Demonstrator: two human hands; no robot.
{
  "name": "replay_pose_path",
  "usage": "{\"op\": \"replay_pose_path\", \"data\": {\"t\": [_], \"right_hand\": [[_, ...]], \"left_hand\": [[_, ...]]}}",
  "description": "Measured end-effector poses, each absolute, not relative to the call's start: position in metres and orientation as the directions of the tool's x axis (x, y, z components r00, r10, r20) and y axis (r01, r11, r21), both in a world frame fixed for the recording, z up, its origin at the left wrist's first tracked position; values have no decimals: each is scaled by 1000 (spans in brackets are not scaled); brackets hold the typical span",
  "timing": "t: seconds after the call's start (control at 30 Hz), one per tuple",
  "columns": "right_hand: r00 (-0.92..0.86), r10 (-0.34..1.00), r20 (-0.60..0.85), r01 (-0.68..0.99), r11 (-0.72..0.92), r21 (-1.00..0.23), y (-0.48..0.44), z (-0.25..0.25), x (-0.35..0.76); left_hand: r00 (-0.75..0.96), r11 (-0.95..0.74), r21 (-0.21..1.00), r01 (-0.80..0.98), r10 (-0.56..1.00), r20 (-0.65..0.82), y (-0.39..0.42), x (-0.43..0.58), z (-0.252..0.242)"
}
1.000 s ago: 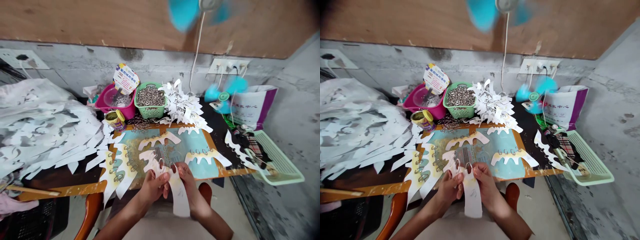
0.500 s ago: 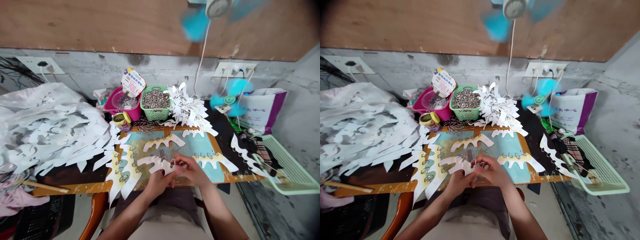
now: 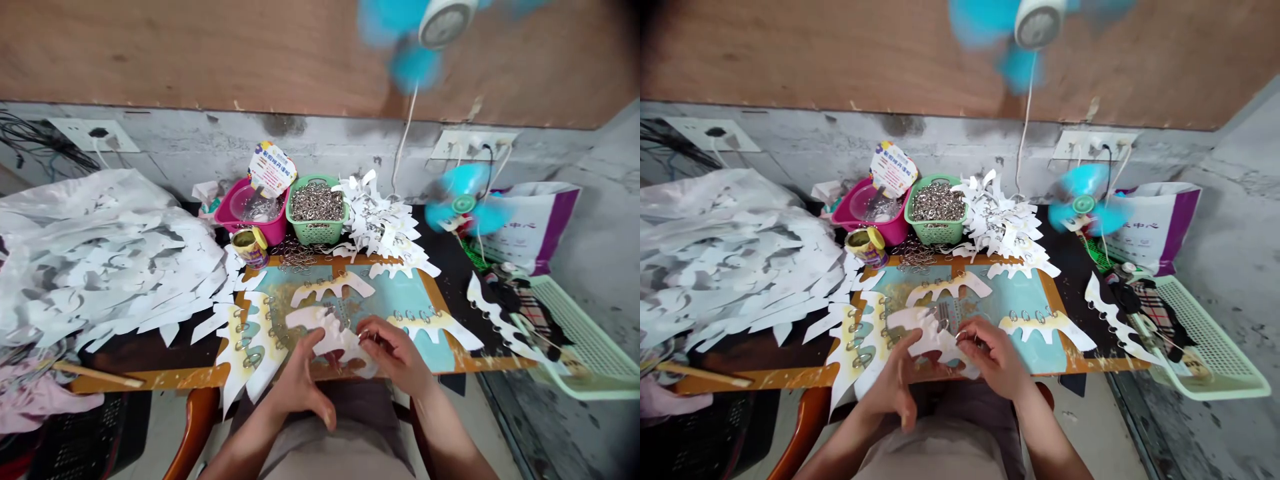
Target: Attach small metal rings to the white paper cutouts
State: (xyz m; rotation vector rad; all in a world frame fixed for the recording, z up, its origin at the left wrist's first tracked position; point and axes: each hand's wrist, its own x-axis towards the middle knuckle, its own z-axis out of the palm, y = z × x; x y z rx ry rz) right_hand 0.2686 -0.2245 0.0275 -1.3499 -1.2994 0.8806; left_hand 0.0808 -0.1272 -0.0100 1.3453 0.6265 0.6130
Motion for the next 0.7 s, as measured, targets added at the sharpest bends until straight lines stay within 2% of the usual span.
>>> {"op": "replay_pose_path", "data": {"t": [0.13, 0.2, 0.3, 0.4, 0.57, 0.63, 0.7], "right_hand": [[48, 986, 160, 235, 145, -961, -225, 27, 279], [69, 985, 159, 207, 142, -968, -225, 28, 281], [155, 979, 135, 253, 93, -963, -221, 34, 277], [178, 979, 99, 265, 50, -963, -214, 41, 263], [205, 978, 36, 118, 12, -993, -200, 33, 244], [229, 973, 30, 91, 10, -996, -204, 27, 250], [353, 932, 89, 120, 50, -992, -219, 25, 269]], "left_hand": [[635, -13, 999, 42, 772, -17, -128, 82, -11], [627, -93, 993, 79, 779, 23, -129, 86, -8], [600, -153, 985, 76, 796, 78, -132, 90, -6], [587, -93, 993, 74, 809, 32, -137, 94, -7], [543, 115, 993, 32, 832, -114, -142, 100, -14], [601, 153, 987, -52, 794, -92, -138, 98, -18], [680, 156, 974, -161, 733, -5, -131, 94, -20]]}}
